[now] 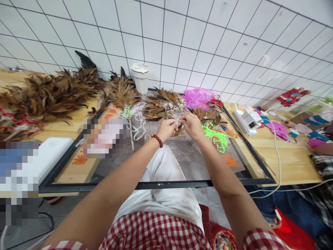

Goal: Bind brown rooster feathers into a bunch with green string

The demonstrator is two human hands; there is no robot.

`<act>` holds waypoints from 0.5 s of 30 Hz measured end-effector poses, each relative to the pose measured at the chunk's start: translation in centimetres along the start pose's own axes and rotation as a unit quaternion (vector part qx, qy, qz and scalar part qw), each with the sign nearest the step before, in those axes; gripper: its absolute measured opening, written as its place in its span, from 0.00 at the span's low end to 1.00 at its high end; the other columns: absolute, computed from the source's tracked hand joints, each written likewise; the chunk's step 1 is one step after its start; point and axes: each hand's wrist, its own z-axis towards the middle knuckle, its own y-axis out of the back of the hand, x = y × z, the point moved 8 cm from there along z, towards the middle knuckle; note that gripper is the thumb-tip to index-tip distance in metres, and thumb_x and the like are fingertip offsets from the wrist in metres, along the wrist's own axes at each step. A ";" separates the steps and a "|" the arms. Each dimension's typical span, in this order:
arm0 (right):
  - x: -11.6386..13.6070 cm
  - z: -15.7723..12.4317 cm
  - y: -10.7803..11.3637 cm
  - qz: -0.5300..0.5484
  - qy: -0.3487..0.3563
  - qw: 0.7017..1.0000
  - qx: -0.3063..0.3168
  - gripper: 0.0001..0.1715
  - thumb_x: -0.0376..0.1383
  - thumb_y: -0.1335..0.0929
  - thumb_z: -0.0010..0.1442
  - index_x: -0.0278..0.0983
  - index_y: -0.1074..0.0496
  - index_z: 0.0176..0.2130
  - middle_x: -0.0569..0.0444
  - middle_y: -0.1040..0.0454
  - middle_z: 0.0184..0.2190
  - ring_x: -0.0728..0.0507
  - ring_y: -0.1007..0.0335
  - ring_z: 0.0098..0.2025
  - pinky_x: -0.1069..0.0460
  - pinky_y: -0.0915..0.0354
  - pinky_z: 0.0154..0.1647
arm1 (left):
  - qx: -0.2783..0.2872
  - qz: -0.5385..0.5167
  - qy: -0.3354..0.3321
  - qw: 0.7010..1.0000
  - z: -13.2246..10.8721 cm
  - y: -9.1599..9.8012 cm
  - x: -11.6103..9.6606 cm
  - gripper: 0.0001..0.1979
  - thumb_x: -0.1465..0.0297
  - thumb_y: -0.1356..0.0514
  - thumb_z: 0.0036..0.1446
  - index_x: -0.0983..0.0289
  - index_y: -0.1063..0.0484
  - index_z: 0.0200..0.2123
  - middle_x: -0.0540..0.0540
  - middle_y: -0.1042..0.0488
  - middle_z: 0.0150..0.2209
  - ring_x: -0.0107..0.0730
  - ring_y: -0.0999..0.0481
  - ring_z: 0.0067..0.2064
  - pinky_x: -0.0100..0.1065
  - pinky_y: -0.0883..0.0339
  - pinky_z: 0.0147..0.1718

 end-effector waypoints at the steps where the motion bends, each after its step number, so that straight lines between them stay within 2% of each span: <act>1: 0.0 0.0 0.1 0.019 -0.005 1.000 -0.009 0.11 0.37 0.37 0.62 0.36 0.28 0.33 0.51 0.27 0.31 0.45 0.32 0.38 0.50 0.38 0.43 | 0.004 -0.014 0.005 1.000 0.0 -0.1 0.0 0.13 0.67 0.41 0.51 0.66 0.33 0.17 0.49 0.36 0.15 0.19 0.40 0.16 0.25 0.49 0.18; 4: -0.3 0.1 0.3 0.106 -0.029 0.994 -0.020 0.10 0.39 0.35 0.60 0.36 0.27 0.36 0.52 0.27 0.32 0.46 0.32 0.36 0.51 0.37 0.41 | 0.011 -0.053 0.030 0.998 -0.1 -0.1 0.2 0.09 0.68 0.40 0.49 0.66 0.30 0.21 0.47 0.37 0.16 0.19 0.42 0.17 0.25 0.51 0.18; 8: -1.2 0.1 -0.6 0.194 -0.059 0.979 0.024 0.11 0.40 0.35 0.60 0.37 0.26 0.34 0.54 0.25 0.30 0.47 0.31 0.34 0.52 0.36 0.40 | 0.030 -0.059 0.042 0.997 -0.1 -0.3 0.4 0.08 0.67 0.38 0.48 0.67 0.28 0.23 0.48 0.37 0.16 0.19 0.42 0.17 0.25 0.52 0.17; 10: -2.7 -0.1 -0.4 0.160 -0.106 0.981 -0.006 0.10 0.38 0.35 0.59 0.36 0.26 0.32 0.54 0.26 0.29 0.47 0.31 0.32 0.52 0.36 0.38 | -0.002 -0.059 0.023 0.998 0.1 0.3 0.3 0.10 0.65 0.38 0.48 0.66 0.29 0.22 0.47 0.38 0.16 0.19 0.44 0.17 0.25 0.53 0.17; 12: -4.0 -0.5 -0.4 0.075 -0.139 0.987 -0.014 0.08 0.36 0.35 0.58 0.36 0.25 0.33 0.54 0.26 0.30 0.46 0.31 0.33 0.52 0.36 0.38 | -0.060 -0.055 -0.003 0.997 0.4 1.3 0.3 0.11 0.64 0.39 0.50 0.66 0.29 0.21 0.47 0.39 0.16 0.19 0.45 0.18 0.26 0.53 0.18; 15: -4.6 -1.0 -2.0 -0.047 -0.122 0.989 0.062 0.08 0.33 0.34 0.56 0.38 0.24 0.36 0.52 0.26 0.34 0.45 0.31 0.37 0.51 0.37 0.40 | -0.124 -0.043 -0.024 0.991 0.6 2.5 0.5 0.12 0.64 0.41 0.51 0.65 0.29 0.21 0.47 0.38 0.16 0.21 0.42 0.19 0.26 0.50 0.20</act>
